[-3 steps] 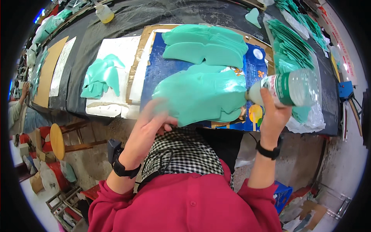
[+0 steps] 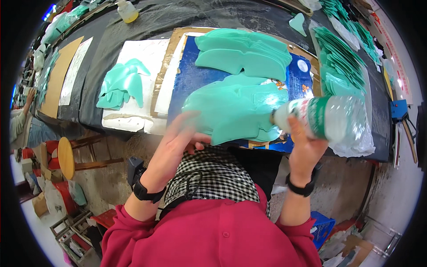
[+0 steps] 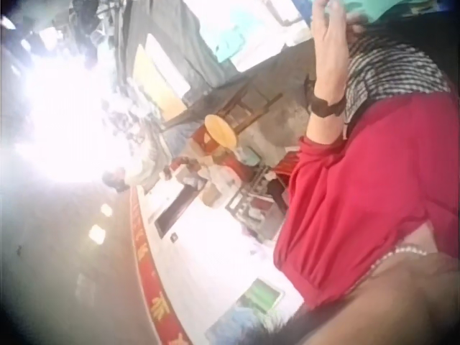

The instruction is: The recorder is applying adhesive from a squeeze bottle to various green-colored upper components of shoes in a manufacturing setting.

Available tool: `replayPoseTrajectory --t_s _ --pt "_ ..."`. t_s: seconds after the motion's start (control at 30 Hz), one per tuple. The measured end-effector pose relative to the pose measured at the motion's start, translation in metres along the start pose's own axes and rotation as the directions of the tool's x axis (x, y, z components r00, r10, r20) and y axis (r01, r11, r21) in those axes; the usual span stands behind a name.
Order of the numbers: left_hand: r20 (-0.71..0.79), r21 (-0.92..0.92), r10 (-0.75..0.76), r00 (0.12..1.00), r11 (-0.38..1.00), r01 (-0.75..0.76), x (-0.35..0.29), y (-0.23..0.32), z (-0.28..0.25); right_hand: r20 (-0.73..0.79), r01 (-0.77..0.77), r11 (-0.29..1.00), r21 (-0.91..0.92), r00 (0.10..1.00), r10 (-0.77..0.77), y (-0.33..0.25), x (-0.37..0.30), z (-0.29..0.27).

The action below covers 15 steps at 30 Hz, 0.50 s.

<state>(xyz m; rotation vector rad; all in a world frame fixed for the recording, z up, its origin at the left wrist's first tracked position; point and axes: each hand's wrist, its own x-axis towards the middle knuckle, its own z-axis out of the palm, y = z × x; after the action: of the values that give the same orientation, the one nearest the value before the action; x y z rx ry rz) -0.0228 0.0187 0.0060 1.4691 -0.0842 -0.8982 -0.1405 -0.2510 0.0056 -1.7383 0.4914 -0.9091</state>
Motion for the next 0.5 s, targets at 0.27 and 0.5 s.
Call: replayPoseTrajectory --t_s 0.27,0.5 --pt "-0.013 -0.155 -0.02 1.0 0.988 0.018 -0.001 -0.01 -0.006 0.558 0.047 0.997 0.067 0.826 -0.076 -0.054 -0.053 0.06" --pt "0.026 -0.278 -0.034 0.999 0.96 0.04 -0.001 0.0 -0.003 0.275 0.066 0.998 -0.013 0.96 -0.06 -0.013 -0.002 0.045"
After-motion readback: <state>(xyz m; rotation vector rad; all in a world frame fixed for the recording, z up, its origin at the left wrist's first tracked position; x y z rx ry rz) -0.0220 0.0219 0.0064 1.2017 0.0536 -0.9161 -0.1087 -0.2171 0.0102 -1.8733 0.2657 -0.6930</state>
